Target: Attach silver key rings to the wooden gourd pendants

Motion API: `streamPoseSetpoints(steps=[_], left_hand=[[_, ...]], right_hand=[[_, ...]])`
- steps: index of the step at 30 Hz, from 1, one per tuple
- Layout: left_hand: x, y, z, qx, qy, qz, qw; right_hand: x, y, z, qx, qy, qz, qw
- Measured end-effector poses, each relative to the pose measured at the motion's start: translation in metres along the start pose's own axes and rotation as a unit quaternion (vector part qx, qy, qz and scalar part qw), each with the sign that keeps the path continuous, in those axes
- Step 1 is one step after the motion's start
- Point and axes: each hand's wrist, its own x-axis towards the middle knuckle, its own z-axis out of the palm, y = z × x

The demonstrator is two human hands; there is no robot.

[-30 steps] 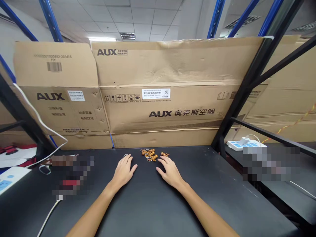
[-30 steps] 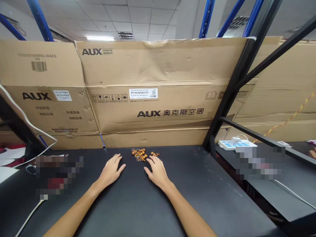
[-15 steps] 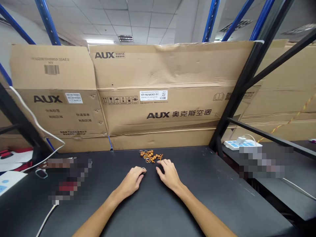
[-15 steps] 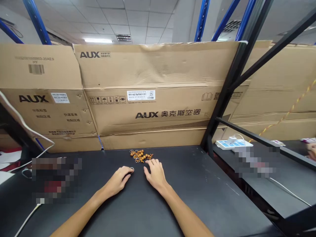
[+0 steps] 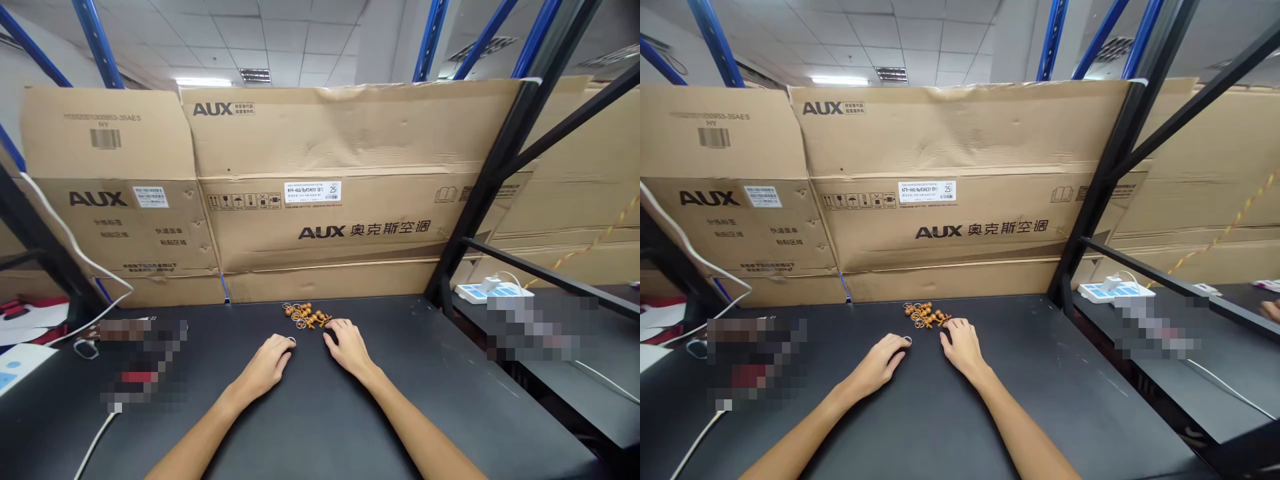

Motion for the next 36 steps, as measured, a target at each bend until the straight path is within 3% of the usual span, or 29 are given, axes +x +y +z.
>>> streamPoseSetpoints(steps=[7, 14, 21, 27, 36], left_hand=[[0.000, 0.005, -0.002, 0.027, -0.010, -0.009, 1.000], [0.000, 0.004, -0.002, 0.015, 0.002, -0.005, 1.000], [-0.001, -0.002, 0.000, 0.044, 0.011, -0.046, 0.998], [0.001, -0.001, 0.000, 0.039, 0.008, -0.036, 0.999], [0.004, 0.007, -0.004, 0.092, -0.005, -0.018, 0.996]], right_hand=[[0.007, 0.004, 0.002, -0.021, -0.051, -0.035, 0.998], [-0.006, -0.015, -0.007, -0.059, -0.006, -0.030, 0.998], [-0.011, -0.024, -0.010, 0.031, 0.030, -0.078, 0.996], [-0.009, -0.015, -0.007, 0.058, -0.019, -0.102, 0.993], [-0.017, -0.031, -0.004, 0.158, -0.025, -0.154, 0.975]])
